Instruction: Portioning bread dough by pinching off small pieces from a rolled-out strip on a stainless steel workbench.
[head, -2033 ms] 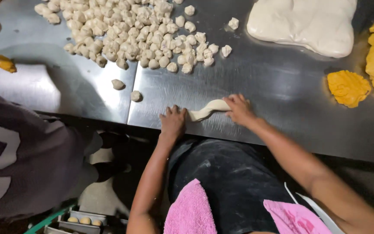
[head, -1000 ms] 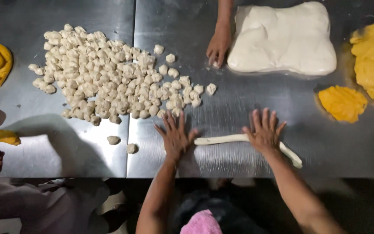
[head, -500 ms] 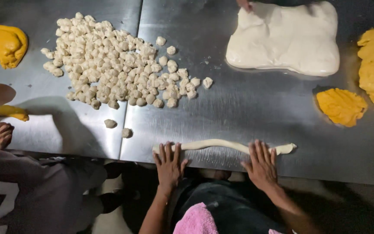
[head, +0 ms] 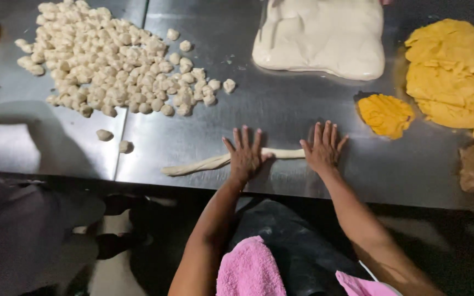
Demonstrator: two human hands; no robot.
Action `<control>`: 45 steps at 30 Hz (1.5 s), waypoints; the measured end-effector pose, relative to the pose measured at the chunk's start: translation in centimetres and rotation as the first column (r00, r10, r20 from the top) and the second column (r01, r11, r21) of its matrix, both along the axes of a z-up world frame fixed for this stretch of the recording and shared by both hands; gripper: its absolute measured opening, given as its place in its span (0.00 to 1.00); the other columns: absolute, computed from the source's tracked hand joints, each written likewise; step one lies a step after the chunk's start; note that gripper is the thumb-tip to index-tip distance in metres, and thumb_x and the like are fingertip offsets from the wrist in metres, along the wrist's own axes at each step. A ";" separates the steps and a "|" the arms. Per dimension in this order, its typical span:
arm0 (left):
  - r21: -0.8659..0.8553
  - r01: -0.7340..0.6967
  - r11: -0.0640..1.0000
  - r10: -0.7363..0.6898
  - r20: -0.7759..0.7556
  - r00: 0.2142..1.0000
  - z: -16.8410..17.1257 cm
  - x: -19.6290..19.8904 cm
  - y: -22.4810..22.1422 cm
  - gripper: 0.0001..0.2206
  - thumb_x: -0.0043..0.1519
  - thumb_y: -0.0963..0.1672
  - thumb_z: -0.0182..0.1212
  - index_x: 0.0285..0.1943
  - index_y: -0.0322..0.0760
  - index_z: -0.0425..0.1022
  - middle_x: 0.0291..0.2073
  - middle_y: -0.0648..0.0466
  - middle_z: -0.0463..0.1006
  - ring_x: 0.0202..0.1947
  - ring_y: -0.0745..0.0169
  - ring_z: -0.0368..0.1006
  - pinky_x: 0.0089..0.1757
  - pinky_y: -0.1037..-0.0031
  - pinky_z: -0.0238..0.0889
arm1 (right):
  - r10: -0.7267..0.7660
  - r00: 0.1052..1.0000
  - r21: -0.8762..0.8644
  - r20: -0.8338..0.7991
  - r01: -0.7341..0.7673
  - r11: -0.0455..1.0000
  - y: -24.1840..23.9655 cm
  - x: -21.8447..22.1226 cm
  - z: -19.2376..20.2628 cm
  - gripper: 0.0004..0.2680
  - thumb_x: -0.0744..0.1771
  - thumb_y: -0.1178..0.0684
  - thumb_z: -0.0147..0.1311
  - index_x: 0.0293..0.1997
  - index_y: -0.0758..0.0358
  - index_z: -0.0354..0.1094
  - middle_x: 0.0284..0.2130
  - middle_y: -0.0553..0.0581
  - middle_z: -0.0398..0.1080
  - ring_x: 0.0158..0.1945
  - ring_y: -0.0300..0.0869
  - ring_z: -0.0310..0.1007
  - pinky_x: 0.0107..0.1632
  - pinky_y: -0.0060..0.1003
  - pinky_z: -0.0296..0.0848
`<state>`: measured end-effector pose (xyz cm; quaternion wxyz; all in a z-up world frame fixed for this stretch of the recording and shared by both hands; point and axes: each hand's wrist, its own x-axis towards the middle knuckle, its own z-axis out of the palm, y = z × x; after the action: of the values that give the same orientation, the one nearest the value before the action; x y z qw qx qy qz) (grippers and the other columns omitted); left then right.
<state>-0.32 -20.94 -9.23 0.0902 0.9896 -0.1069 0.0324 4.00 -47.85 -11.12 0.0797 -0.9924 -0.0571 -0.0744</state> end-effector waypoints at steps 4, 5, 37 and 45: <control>-0.005 -0.096 0.995 0.097 0.005 0.995 -0.9 0.4 0.5 0.38 0.65 0.64 0.41 0.79 0.45 0.48 0.77 0.39 0.46 0.76 0.29 0.38 0.60 0.21 0.29 | 0.017 1.000 0.036 0.013 -0.018 0.999 -1.0 -4.7 -1.1 0.27 0.71 0.33 0.41 0.75 0.63 0.50 0.75 0.72 0.44 0.77 0.66 0.37 0.69 0.75 0.29; 0.035 -0.042 0.999 0.041 0.043 0.998 -1.7 -0.7 0.7 0.39 0.66 0.63 0.41 0.80 0.41 0.48 0.78 0.39 0.46 0.77 0.30 0.39 0.61 0.22 0.29 | 0.050 0.999 0.036 0.003 -0.050 0.998 -1.5 -6.8 -1.3 0.26 0.70 0.37 0.45 0.73 0.63 0.52 0.74 0.69 0.47 0.77 0.63 0.41 0.70 0.75 0.32; -0.665 0.114 0.738 -0.222 -0.080 0.972 15.5 -0.1 19.7 0.13 0.65 0.49 0.58 0.42 0.34 0.76 0.30 0.38 0.81 0.34 0.31 0.76 0.34 0.47 0.66 | 0.327 0.932 0.684 0.155 -0.340 0.646 31.0 -4.4 21.5 0.08 0.73 0.56 0.46 0.56 0.65 0.68 0.41 0.62 0.73 0.44 0.49 0.75 0.47 0.40 0.73; -0.473 -0.102 0.875 0.073 -0.080 0.994 16.0 0.3 20.0 0.08 0.61 0.45 0.57 0.42 0.34 0.77 0.29 0.38 0.81 0.32 0.32 0.78 0.34 0.45 0.68 | 0.254 0.967 0.608 -0.027 -0.186 0.772 34.3 -2.4 19.2 0.09 0.74 0.49 0.42 0.46 0.65 0.63 0.30 0.70 0.72 0.39 0.65 0.74 0.39 0.55 0.68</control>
<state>-0.04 -0.91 6.81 0.3323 0.9414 -0.0481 0.0321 1.57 -13.54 8.06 0.4011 -0.9047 -0.1417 -0.0254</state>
